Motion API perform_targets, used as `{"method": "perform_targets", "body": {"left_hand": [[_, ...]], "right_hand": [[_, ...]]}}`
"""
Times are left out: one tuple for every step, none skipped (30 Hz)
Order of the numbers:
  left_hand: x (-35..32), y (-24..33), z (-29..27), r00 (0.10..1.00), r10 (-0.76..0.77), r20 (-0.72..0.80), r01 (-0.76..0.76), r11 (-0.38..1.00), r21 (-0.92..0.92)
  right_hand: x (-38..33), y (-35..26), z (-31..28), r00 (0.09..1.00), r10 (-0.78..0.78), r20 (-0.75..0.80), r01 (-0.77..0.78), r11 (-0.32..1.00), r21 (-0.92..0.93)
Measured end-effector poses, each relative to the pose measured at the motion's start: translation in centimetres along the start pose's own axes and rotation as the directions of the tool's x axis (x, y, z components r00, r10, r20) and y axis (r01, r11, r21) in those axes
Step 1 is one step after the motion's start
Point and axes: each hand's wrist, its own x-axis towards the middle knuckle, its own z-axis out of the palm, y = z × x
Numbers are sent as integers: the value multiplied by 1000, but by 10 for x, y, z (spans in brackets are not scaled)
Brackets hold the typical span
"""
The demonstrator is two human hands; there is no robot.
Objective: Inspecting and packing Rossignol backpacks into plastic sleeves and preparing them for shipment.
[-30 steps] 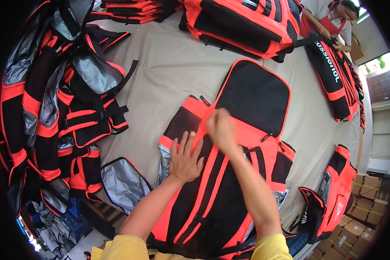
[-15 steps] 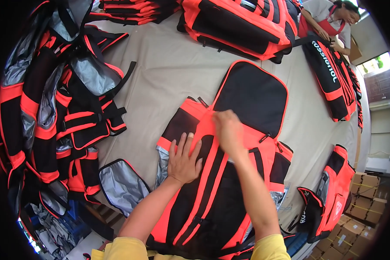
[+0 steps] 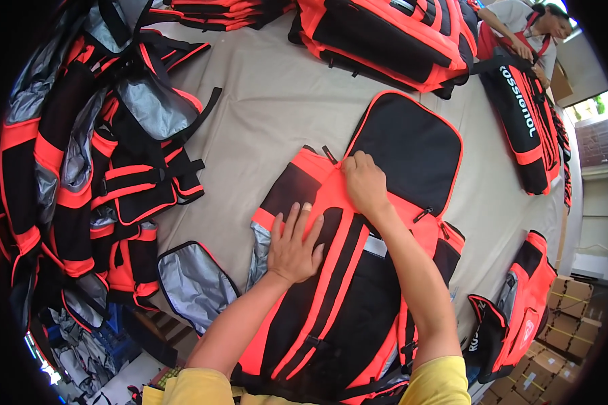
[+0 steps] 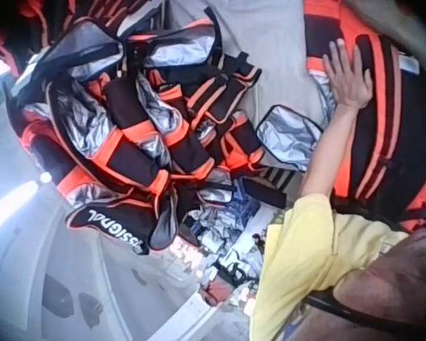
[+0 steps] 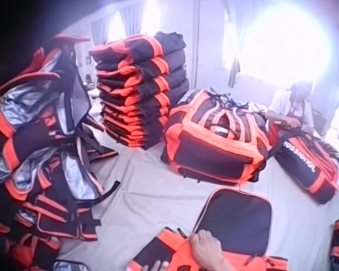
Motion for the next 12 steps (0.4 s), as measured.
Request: {"method": "perform_targets", "body": {"left_hand": [[1,-1,0,1000,-5,1,5,1000,-8],[2,-2,0,1000,-8,2,8,1000,-18],[2,-3,0,1000,-4,1,4,1000,-19],[1,-3,-1,1000,-5,10,5,1000,-3],[-1,-2,-1,1000,-4,21,3,1000,9],[-5,-4,-2,1000,-11,21,11,1000,16],[-9,-11,-1,999,-25,26,25,999,35],[-11,-12,0,999,-29,32,27,999,43],[-6,-8,6,999,-10,31,6,993,117],[-4,-1,9,998,18,54,-24,994,106],[2,5,14,996,58,69,-64,994,90],[2,9,17,997,8,80,-15,996,85]], "right_hand": [[1,-2,0,999,41,7,-41,999,9],[2,-3,-1,996,83,14,-83,996,15],[-6,-6,-5,996,86,12,-86,996,12],[-20,-13,-8,997,77,-3,-76,985,154],[-39,-22,-15,997,75,-16,-67,955,289],[-50,-50,-38,983,137,122,-179,862,475],[-52,-88,-69,951,161,266,-297,721,626],[-56,-112,-95,829,167,533,-556,344,757],[-64,-136,-118,933,141,330,-359,407,840],[-78,-158,-119,958,153,242,-287,506,814],[-88,-180,-115,976,160,149,-217,609,763],[-91,-171,-120,973,188,136,-225,619,753]]}}
